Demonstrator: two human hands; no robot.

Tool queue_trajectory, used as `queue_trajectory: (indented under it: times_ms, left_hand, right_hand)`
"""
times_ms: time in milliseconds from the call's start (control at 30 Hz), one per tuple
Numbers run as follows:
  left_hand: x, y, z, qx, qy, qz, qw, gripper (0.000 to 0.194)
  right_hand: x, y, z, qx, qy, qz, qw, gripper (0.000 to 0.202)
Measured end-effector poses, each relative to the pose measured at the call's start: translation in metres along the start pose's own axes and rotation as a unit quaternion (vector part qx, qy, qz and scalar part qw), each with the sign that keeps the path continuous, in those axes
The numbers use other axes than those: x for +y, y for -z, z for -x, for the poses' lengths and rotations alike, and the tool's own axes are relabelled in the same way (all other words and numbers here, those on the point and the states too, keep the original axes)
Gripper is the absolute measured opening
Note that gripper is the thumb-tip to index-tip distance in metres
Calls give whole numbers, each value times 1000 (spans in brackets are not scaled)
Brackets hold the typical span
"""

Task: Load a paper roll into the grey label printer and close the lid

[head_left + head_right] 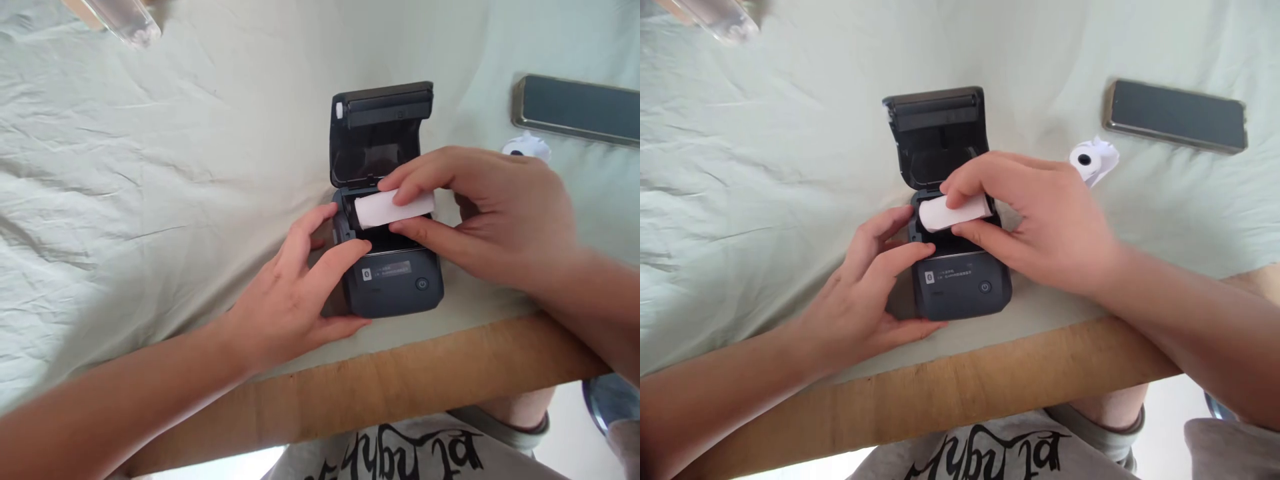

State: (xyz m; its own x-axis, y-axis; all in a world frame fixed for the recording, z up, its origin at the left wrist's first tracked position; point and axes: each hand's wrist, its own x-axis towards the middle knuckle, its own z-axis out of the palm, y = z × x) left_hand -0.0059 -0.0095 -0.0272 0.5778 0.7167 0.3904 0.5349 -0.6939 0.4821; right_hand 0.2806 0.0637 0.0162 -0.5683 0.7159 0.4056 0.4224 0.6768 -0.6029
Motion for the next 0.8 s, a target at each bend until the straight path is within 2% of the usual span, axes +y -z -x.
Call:
queue_trajectory:
  times_ms: [133, 300, 467, 533, 633, 800]
  left_hand:
    - [-1, -1, 0, 26, 8, 10, 1000, 81]
    - [0, 1, -3, 16, 5, 10, 1000, 85]
    - [-2, 4, -5, 25, -1, 25, 999, 89]
    - [-3, 5, -5, 9, 6, 30, 999, 94]
    - [-3, 7, -5, -2, 27, 37, 999, 101]
    - [-4, 8, -6, 1, 27, 36, 999, 101]
  right_hand:
    - [-4, -9, 11, 43, -15, -47, 998, 12]
    - [-4, -14, 6, 97, -16, -55, 994, 15]
    - [-6, -14, -2, 52, -48, -95, 993, 12]
    - [-9, -15, -3, 71, -78, -127, 986, 13]
    - [-9, -15, -3, 90, -87, -163, 979, 17]
    - [1, -13, -6, 24, -103, -145, 984, 15]
